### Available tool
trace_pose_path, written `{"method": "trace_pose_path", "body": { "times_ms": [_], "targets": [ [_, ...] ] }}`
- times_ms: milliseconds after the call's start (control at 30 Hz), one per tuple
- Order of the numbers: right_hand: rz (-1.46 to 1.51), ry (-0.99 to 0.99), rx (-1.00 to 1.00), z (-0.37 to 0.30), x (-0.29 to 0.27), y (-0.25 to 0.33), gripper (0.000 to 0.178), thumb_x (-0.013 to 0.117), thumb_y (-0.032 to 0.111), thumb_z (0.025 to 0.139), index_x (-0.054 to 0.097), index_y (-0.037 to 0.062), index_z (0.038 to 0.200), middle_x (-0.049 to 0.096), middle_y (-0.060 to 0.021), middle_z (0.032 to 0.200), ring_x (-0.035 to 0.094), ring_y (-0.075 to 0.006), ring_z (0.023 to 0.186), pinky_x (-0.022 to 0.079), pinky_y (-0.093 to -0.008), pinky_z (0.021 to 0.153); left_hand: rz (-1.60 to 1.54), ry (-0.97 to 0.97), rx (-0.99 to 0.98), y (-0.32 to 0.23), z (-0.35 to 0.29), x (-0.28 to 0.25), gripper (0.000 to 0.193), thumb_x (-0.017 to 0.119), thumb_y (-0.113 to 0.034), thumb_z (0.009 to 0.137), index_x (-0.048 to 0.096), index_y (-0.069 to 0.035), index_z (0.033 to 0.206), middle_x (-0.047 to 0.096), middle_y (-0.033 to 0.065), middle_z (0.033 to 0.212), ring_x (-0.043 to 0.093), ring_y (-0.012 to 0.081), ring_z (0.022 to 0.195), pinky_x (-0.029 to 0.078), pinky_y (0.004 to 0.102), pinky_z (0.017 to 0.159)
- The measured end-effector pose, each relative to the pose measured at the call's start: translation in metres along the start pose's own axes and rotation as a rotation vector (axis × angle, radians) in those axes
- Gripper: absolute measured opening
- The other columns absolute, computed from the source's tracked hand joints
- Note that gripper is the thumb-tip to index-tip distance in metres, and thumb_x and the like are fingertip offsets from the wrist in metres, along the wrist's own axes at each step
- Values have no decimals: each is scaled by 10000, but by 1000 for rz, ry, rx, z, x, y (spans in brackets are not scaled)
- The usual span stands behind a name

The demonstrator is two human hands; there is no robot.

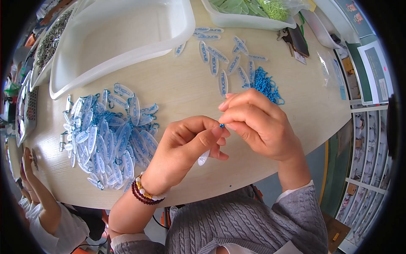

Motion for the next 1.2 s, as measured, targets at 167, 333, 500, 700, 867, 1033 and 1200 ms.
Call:
{"method": "trace_pose_path", "body": {
  "times_ms": [167, 333, 500, 700, 867, 1033, 1200],
  "targets": [
    [7, 13, 2, 0, 0, 1, 126, 640, -22, 735, 574, 25, 831, 524, -55, 813, 565, -182, 650, 458, -278, 527, -5, -9, 0, 0, 0, 0, 196, 502, -155, 911, 582, 23, 925, 582, 63, 830, 548, 123, 697, 541, 369, 709],
    [3, 23, 4, -1, 0, 0, 133, 637, -25, 736, 570, 27, 839, 517, -56, 819, 561, -184, 649, 458, -280, 530, -9, 9, -5, 1, 0, 0, 223, 493, -163, 914, 584, 38, 949, 587, 73, 837, 554, 128, 698, 541, 377, 710],
    [-11, 30, -11, -1, 0, 2, 132, 634, -20, 735, 567, 33, 836, 514, -57, 816, 558, -188, 650, 455, -283, 530, -65, 18, -1, 0, -1, 0, 245, 474, -165, 926, 587, 47, 978, 597, 86, 846, 574, 139, 695, 544, 381, 709],
    [-25, 18, -36, -1, 0, 1, 136, 630, -21, 727, 564, 36, 832, 513, -58, 816, 551, -198, 654, 448, -293, 531, -68, 4, 4, 0, -1, 1, 247, 466, -163, 932, 588, 46, 980, 600, 86, 846, 580, 138, 700, 545, 378, 708],
    [-49, 24, -39, -1, 0, -1, 141, 635, -18, 723, 568, 38, 834, 515, -58, 816, 549, -197, 654, 446, -294, 533, 42, -15, 61, -1, -1, -1, 231, 479, -151, 927, 593, 43, 979, 599, 81, 842, 579, 129, 705, 542, 354, 708],
    [-54, 13, -41, -1, 1, -1, 153, 652, -14, 705, 582, 42, 829, 525, -51, 806, 550, -191, 654, 447, -291, 534, 302, -66, 190, -6, -2, 2, 190, 520, -97, 907, 585, 52, 1005, 583, 44, 879, 569, 89, 799, 527, 254, 719],
    [-195, -108, -76, -4, 6, 2, 167, 670, -10, 682, 598, 44, 822, 535, -44, 793, 560, -181, 652, 451, -283, 525, 325, -142, 285, -5, -1, -2, 157, 565, -67, 875, 607, 51, 968, 589, 51, 877, 573, 87, 781, 508, 225, 674]
  ]
}}
Point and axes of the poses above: each hand's wrist, its own z-axis towards the middle knuckle, its own x-axis out of the palm, y = z × x, the point moved 4 cm from there along z, towards the middle knuckle
